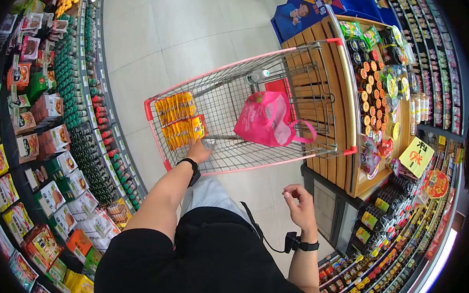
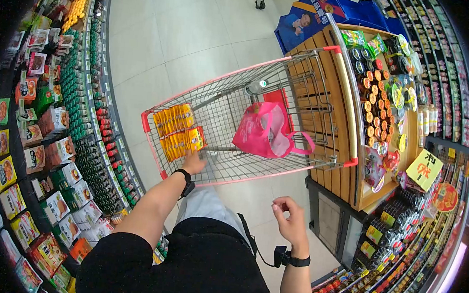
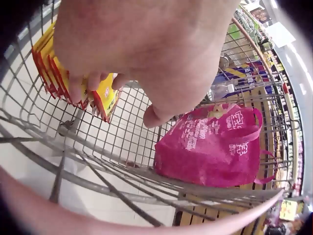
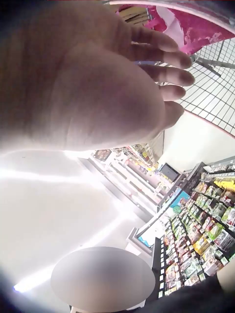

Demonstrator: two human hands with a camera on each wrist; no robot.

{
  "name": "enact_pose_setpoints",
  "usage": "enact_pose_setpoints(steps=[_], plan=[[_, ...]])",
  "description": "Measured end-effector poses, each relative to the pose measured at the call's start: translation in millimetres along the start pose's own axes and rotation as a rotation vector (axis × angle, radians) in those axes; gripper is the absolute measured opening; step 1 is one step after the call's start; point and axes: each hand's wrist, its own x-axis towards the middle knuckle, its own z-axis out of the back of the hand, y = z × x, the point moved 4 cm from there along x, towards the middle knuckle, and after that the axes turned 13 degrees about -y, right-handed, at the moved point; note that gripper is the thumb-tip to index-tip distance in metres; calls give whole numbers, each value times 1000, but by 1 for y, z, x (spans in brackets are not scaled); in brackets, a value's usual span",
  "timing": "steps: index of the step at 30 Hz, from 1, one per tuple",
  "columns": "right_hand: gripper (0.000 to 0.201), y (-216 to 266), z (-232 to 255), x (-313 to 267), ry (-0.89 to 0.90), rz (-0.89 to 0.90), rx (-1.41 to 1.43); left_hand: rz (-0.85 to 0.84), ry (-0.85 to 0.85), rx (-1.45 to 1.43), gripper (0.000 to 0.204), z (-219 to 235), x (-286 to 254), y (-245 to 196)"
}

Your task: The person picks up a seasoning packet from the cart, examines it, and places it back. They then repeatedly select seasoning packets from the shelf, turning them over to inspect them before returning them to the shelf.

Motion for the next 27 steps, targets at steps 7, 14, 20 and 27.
enact_pose_setpoints(steps=[7, 14, 20, 27], plan=[[16, 32, -37, 22, 185, 31, 17, 33, -90, 14, 81, 7, 7, -8], [18, 42, -44, 43, 242, 83, -53, 28, -169, -128, 70, 14, 32, 6], [18, 46, -40, 51, 230, 78, -93, 26, -192, -218, 59, 31, 25, -9], [19, 44, -44, 49, 276, 76, -107, 17, -164, -201, 58, 26, 28, -28]])
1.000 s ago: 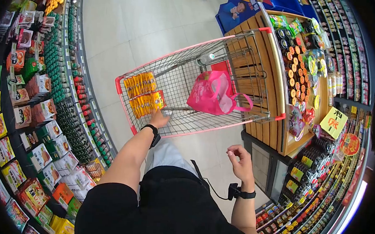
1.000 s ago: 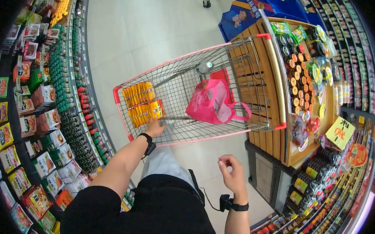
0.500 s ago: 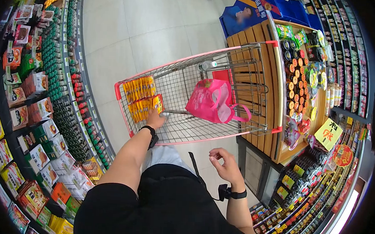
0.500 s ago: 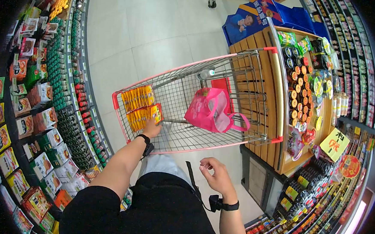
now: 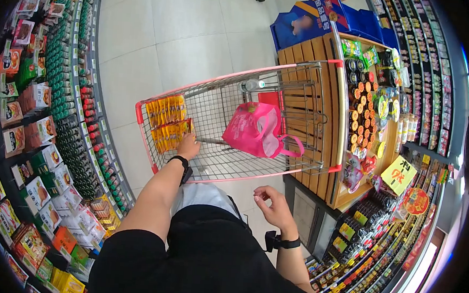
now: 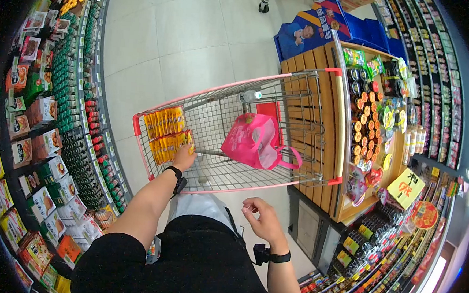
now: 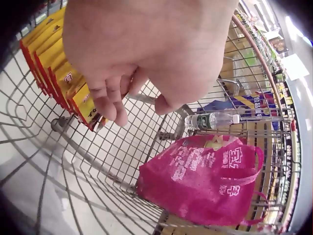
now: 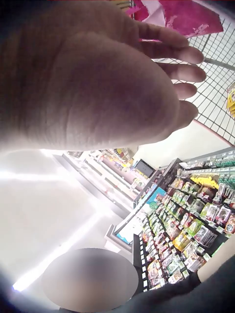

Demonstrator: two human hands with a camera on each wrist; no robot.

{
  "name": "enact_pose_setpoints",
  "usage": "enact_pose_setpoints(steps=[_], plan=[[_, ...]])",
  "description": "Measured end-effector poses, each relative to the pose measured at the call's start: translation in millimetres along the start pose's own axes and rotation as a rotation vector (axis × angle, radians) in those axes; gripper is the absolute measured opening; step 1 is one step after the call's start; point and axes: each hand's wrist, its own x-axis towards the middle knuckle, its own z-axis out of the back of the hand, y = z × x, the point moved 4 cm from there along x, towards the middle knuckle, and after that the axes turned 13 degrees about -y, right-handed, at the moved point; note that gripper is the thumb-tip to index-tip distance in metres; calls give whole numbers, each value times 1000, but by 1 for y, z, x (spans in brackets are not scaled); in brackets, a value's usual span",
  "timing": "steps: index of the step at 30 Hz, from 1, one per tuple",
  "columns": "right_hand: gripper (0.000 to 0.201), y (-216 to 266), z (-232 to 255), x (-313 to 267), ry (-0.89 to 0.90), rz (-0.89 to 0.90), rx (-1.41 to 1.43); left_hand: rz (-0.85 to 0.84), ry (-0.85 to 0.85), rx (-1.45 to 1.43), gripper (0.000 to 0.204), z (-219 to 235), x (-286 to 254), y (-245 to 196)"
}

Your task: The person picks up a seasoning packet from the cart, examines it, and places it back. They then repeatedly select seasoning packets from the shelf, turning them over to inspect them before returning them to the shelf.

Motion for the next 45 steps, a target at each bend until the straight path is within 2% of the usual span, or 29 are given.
enact_pose_setpoints(steps=[2, 5, 8, 11, 14, 15, 17, 21, 23, 28, 29, 32, 33, 36, 37, 40, 41, 44, 45], plan=[[19, -3, -1, -2, 23, 10, -8, 4, 17, -62, 60, -14, 7, 12], [19, -7, 0, -4, 19, 51, -9, 35, 39, -53, 59, -5, 0, 0], [20, -7, 8, -4, 37, 51, -27, -15, -4, -133, 54, -22, 5, 16], [20, -10, 14, -4, 82, 84, -10, -89, -121, -155, 44, -30, 6, 24], [23, -24, 15, 7, 150, 234, 15, 44, 89, -341, 34, -6, -10, -4], [24, -23, 17, 13, 180, 282, -1, -9, -99, -431, 30, -3, -17, -7], [26, -21, 21, 28, 277, 390, -78, -87, -190, -434, 31, 21, -34, -26], [25, -3, 40, 57, 342, 602, -97, -151, -332, -553, 29, 55, -87, -64], [24, 3, 47, 73, 371, 697, -118, -186, -382, -617, 28, 60, -112, -79], [24, 7, 44, 92, 339, 885, -70, -137, -340, -833, 33, 80, -196, -138], [44, -6, 33, 102, 387, 893, -135, -149, -345, -866, 34, 80, -207, -144], [81, -15, 5, 98, 306, 1023, -109, -141, -323, -958, 37, 88, -254, -175], [107, -14, -6, 95, 396, 969, -157, -142, -312, -1001, 37, 87, -265, -179], [108, -7, -24, 75, 354, 1047, -59, -169, -277, -1124, 39, 82, -294, -187], [94, -6, -25, 69, 290, 1053, 51, -177, -278, -1157, 40, 80, -303, -189], [71, -15, -38, 68, 342, 931, 122, -217, -290, -1228, 42, 79, -325, -192], [52, -18, -35, 63, 242, 1001, 142, -224, -305, -1238, 43, 79, -332, -191], [45, -29, -41, 62, 357, 974, 40, -242, -337, -1287, 43, 83, -352, -185], [39, -27, -42, 58, 338, 975, 29, -249, -346, -1304, 43, 85, -358, -182]])
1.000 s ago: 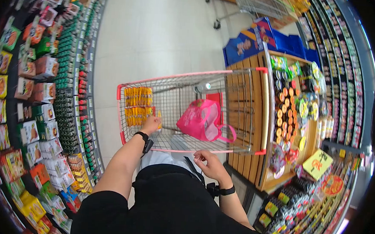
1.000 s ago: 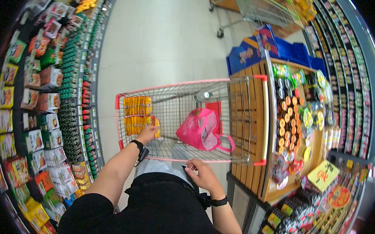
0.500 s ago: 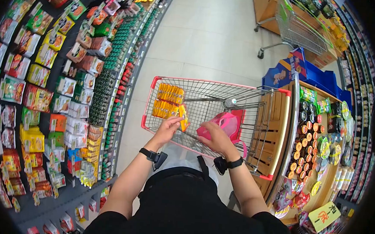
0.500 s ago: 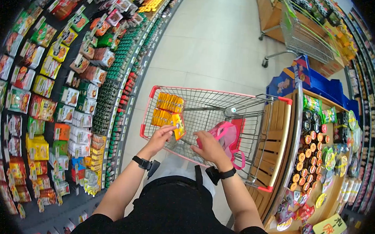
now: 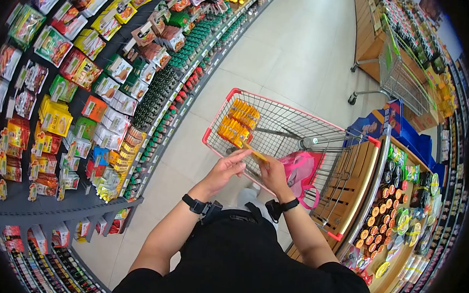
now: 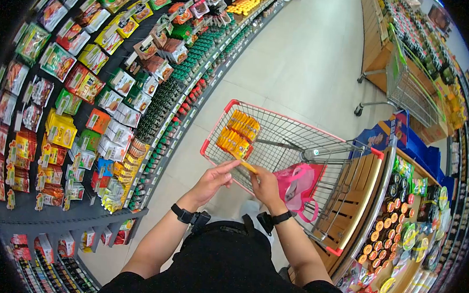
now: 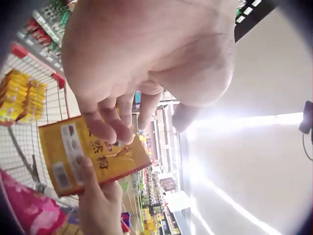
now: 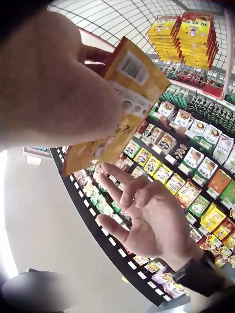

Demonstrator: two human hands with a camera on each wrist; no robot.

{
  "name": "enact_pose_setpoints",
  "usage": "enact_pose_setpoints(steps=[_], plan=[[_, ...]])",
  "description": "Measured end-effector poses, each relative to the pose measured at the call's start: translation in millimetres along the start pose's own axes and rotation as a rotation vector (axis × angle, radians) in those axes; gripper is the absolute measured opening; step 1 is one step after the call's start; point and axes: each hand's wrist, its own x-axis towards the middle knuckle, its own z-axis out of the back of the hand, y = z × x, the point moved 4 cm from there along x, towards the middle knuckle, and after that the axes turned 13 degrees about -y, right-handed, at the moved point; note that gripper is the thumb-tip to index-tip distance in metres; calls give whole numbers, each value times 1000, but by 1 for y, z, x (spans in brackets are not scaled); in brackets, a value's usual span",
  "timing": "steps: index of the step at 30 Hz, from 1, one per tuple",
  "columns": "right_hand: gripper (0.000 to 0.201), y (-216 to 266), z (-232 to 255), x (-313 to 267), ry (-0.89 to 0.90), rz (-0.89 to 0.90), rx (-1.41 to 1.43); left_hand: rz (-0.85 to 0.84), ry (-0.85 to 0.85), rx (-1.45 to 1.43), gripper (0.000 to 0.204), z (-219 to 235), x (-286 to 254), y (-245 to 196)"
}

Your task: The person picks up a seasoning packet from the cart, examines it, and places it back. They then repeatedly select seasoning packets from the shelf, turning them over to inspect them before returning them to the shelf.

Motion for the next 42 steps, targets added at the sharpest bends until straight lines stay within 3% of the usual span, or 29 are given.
enact_pose_setpoints(steps=[3, 4, 6, 9, 11, 15, 17, 18, 21, 24, 27, 31, 34, 35, 36, 39, 42], plan=[[36, 12, -9, -2, -22, -241, 164, -179, -37, 206, 39, 25, -14, -6], [35, 12, -19, 0, -57, -192, 263, -175, -45, 293, 37, 37, -19, -4], [34, 27, -37, -1, 43, -229, 396, -159, -76, 461, 34, 68, -34, 6], [33, 68, -72, -8, 181, -344, 614, -218, -333, 574, 32, 120, -67, 21], [32, 103, -103, -19, 205, -382, 744, -172, -370, 343, 33, 156, -90, 42], [33, 159, -163, -43, 338, -218, 583, -87, -272, 128, 33, 205, -146, 55], [33, 182, -197, -56, 427, -204, 584, -87, -332, -9, 35, 219, -176, 55], [32, 189, -210, -58, 408, -109, 463, -100, -367, -66, 35, 229, -187, 50], [35, 228, -252, -71, 376, -241, 490, -246, -480, 87, 34, 271, -224, 43], [42, 246, -296, -77, 280, 67, 343, -406, -669, 378, 33, 311, -264, 27], [49, 309, -328, -91, 319, 402, 241, -521, -834, 478, 28, 341, -305, 12], [64, 356, -383, -128, 726, 410, 430, -552, -1074, 494, 25, 370, -353, 5], [70, 378, -411, -146, 949, 452, 449, -737, -1235, 628, 25, 378, -381, 0], [70, 384, -419, -151, 1015, 477, 449, -728, -1239, 616, 24, 380, -387, 2], [72, 386, -428, -159, 1189, 176, 596, -718, -1241, 604, 23, 382, -393, 5], [60, 386, -451, -156, 1261, 105, 614, -657, -1299, 706, 22, 396, -405, 9], [42, 387, -474, -145, 1362, 92, 453, -560, -1342, 770, 27, 417, -418, 18]])
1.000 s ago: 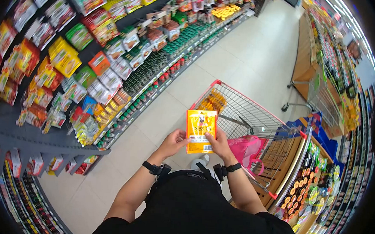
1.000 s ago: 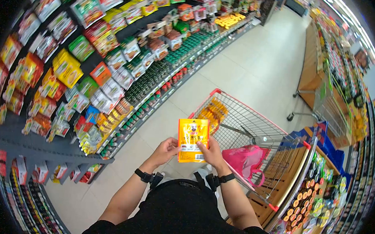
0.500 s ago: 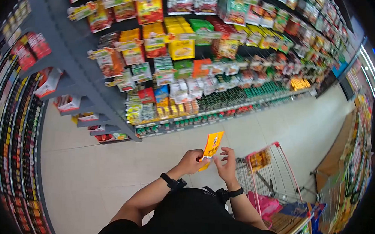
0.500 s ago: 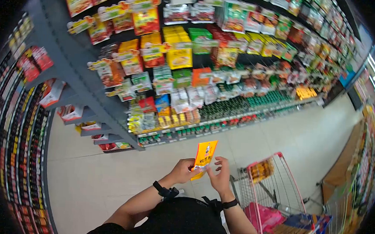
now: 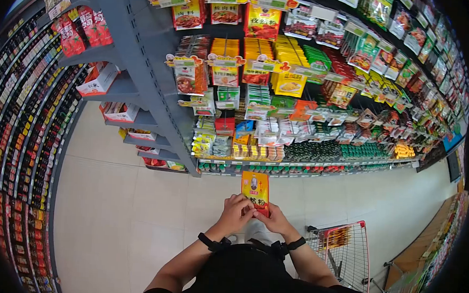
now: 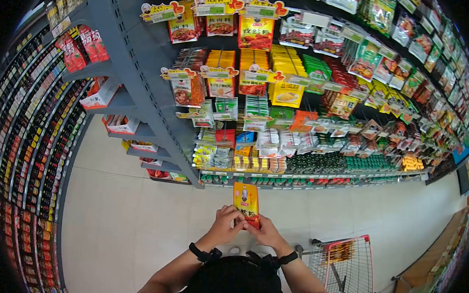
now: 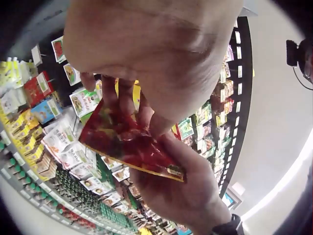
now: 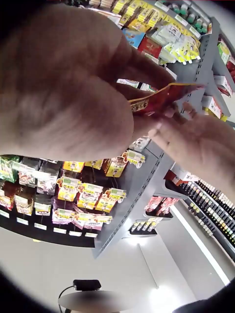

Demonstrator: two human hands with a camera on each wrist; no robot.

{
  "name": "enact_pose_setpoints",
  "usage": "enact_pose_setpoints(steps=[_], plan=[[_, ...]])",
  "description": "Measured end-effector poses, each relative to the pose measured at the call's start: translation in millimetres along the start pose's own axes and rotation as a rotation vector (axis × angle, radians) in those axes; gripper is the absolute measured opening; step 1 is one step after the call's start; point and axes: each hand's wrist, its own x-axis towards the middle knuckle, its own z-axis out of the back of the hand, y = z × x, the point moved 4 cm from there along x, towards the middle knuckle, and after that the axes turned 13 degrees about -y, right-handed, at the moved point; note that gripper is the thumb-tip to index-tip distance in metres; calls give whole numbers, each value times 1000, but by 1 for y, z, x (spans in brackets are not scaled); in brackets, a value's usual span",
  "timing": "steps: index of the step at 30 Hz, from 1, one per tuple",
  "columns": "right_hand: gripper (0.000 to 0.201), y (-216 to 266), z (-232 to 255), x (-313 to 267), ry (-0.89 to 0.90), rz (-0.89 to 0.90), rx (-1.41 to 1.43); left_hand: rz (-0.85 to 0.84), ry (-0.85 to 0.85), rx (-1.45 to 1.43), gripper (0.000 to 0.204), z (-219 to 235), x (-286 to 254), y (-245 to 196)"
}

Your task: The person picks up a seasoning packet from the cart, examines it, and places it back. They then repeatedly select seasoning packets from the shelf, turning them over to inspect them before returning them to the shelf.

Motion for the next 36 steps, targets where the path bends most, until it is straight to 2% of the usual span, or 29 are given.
enact_pose_setpoints(steps=[2, 5, 6, 9, 12, 15, 18, 19, 21, 23, 24, 27, 28, 31, 32, 36], plan=[[34, -8, 3, 15, 32, -69, 85, 73, -16, -55, 34, 6, 7, 15], [30, -12, 5, 46, 75, -89, 153, 363, -125, -88, 41, 20, 16, 41], [29, -7, 4, 56, 78, -76, 167, 421, -72, -89, 46, 22, 19, 51], [27, -2, 5, 99, 113, -34, 165, 603, -46, -460, 44, 21, 38, 70], [24, 15, 6, 145, 186, 17, 174, 628, 16, -494, 37, 27, 66, 78], [24, 44, 18, 194, 230, 119, 80, 475, -116, -338, 24, 44, 115, 72], [25, 83, 37, 223, 206, 251, -39, 461, -148, -420, 21, 47, 166, 68], [26, 93, 43, 233, 187, 304, -71, 370, -129, -372, 20, 49, 187, 60], [36, 96, 61, 247, 196, 296, -25, 189, -93, -284, 18, 49, 224, 42], [40, 110, 77, 255, 172, 257, 61, 112, -91, -265, 22, 41, 252, 40], [39, 121, 87, 258, 136, 198, 92, 88, -85, -269, 23, 37, 266, 36], [31, 139, 111, 268, 50, 216, 166, 94, -56, -300, 25, 32, 304, 25], [26, 145, 119, 273, 17, 287, 152, 109, -44, -311, 26, 32, 316, 21], [24, 178, 137, 281, -95, 395, 141, -105, -130, -287, 31, 46, 360, -1], [20, 188, 140, 283, -180, 409, 149, -75, -135, -377, 37, 44, 367, 14], [18, 211, 160, 299, -340, 473, 171, -102, -214, -690, 52, 79, 428, 17]])
